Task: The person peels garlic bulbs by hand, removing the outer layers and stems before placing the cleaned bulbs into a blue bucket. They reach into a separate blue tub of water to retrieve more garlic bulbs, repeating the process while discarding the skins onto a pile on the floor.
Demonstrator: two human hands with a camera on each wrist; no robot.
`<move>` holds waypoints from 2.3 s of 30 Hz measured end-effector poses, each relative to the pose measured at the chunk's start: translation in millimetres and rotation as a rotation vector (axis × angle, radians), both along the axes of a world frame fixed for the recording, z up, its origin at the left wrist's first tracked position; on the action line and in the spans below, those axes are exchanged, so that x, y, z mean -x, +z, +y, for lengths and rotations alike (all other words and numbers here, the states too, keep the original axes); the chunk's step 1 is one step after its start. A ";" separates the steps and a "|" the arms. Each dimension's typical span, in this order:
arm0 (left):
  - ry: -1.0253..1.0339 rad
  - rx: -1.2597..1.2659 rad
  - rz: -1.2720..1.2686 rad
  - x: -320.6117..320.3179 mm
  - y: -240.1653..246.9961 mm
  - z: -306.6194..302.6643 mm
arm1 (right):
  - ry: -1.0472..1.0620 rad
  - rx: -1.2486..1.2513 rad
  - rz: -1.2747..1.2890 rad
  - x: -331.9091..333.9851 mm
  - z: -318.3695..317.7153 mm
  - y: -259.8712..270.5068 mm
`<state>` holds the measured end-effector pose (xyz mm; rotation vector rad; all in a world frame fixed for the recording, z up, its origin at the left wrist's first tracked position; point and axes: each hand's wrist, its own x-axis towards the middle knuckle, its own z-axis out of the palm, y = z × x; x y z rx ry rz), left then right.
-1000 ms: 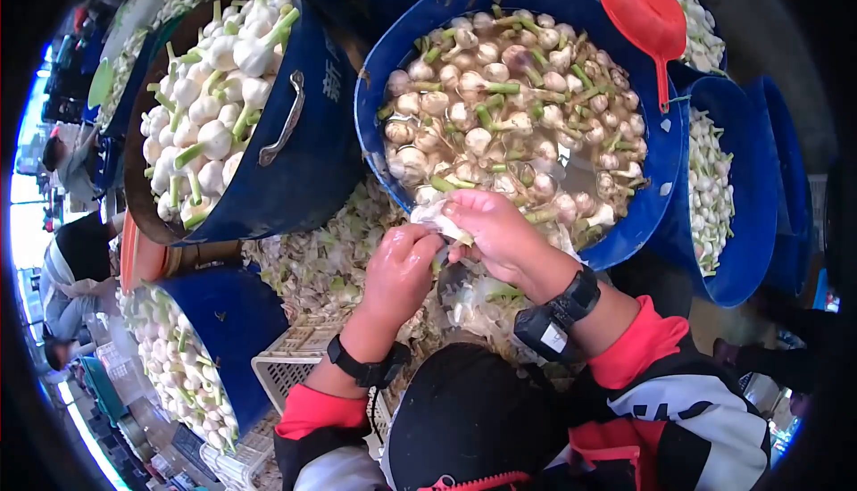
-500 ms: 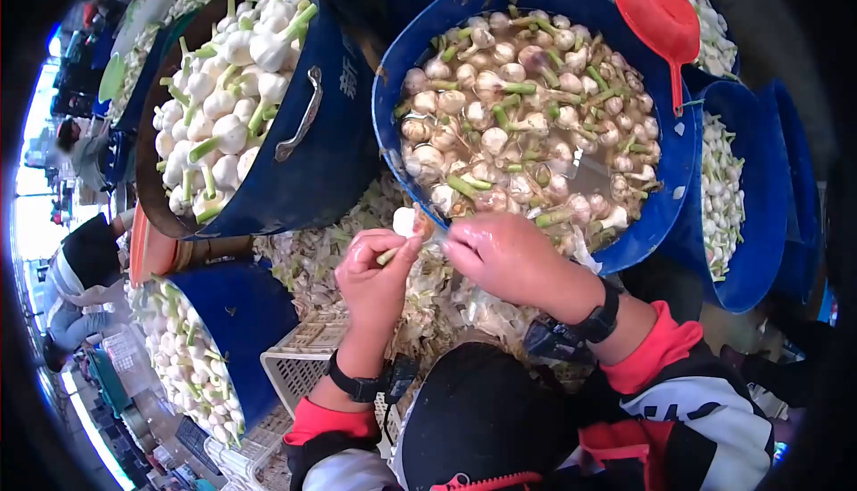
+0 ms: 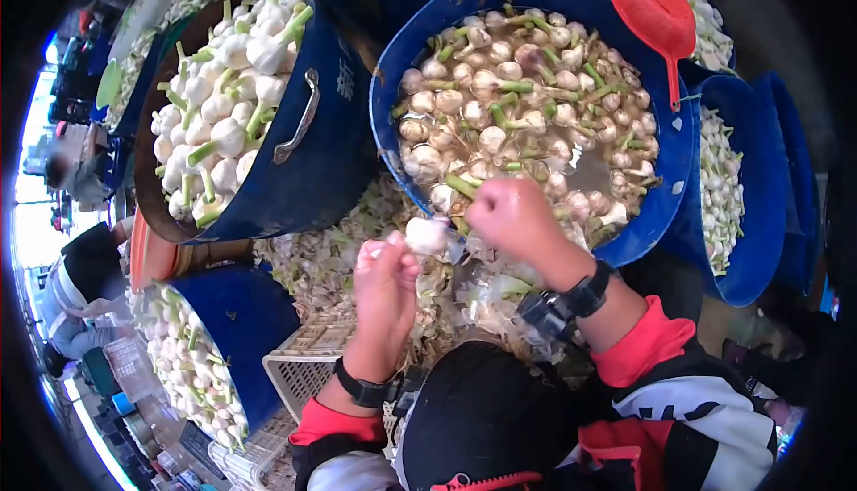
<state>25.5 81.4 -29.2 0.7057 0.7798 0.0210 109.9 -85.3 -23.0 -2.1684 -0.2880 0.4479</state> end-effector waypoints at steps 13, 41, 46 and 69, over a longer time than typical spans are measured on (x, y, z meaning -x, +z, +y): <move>-0.233 -0.510 -0.242 -1.8 16.4 7.4 | 0.111 -0.664 1.009 6.1 19.5 5.6; -0.081 0.085 -0.173 7.8 -0.7 37.7 | 0.289 -0.359 0.159 15.7 1.2 0.9; -0.364 -0.322 -0.362 -4.1 21.7 12.6 | -0.008 -1.208 1.242 7.3 3.3 -15.5; -0.400 -0.335 -0.001 -32.9 7.6 -7.7 | 0.085 -0.220 -0.575 4.9 25.6 2.1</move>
